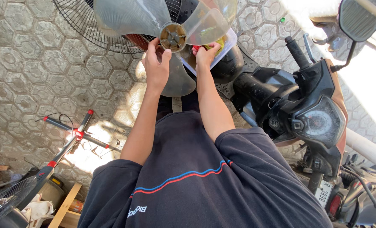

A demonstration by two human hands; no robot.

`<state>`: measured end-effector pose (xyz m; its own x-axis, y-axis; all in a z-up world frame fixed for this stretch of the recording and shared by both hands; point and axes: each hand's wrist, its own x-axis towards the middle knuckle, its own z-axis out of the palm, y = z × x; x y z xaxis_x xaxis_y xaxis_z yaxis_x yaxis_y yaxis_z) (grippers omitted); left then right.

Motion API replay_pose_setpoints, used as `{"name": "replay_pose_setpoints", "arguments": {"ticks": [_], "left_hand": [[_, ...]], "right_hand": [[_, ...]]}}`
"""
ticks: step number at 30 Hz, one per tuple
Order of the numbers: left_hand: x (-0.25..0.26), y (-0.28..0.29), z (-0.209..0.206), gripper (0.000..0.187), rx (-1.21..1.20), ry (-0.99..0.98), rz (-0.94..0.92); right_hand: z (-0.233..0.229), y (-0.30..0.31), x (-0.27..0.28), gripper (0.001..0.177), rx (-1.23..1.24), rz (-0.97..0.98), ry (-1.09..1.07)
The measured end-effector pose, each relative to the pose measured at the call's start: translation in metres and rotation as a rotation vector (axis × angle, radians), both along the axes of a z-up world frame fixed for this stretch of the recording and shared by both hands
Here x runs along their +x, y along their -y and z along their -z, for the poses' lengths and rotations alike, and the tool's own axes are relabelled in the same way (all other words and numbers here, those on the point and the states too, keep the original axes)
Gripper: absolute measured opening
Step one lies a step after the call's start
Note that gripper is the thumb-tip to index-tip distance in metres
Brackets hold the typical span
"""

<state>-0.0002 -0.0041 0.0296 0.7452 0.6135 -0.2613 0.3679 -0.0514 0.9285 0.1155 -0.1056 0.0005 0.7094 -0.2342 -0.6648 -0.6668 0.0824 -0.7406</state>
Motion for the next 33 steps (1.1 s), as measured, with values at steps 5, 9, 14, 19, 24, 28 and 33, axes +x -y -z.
{"name": "replay_pose_setpoints", "arguments": {"ticks": [5, 9, 14, 19, 24, 28, 33], "left_hand": [[0.000, -0.003, 0.005, 0.037, -0.061, 0.049, -0.024], [0.005, -0.009, 0.007, 0.037, -0.060, 0.075, -0.032], [0.010, -0.018, 0.006, 0.037, -0.025, 0.091, -0.031], [0.010, -0.025, 0.007, 0.037, -0.012, 0.103, -0.024], [0.006, -0.028, 0.007, 0.038, 0.011, 0.120, -0.008], [0.003, -0.029, 0.005, 0.037, -0.023, 0.096, -0.014], [0.010, -0.025, 0.010, 0.038, 0.088, 0.079, 0.008]], "right_hand": [[0.002, 0.024, -0.016, 0.032, 0.115, -0.089, -0.007], [0.000, 0.035, -0.027, 0.023, 0.049, -0.212, 0.117], [-0.006, 0.047, -0.031, 0.016, 0.051, -0.269, 0.184], [-0.006, 0.057, -0.001, 0.009, 0.433, -0.158, -0.159], [-0.003, 0.076, 0.021, 0.013, 0.450, -0.414, -0.409], [-0.003, 0.083, 0.016, 0.019, 0.248, -0.653, -0.122], [-0.003, 0.078, 0.009, 0.034, -0.395, -0.887, 0.334]]}}
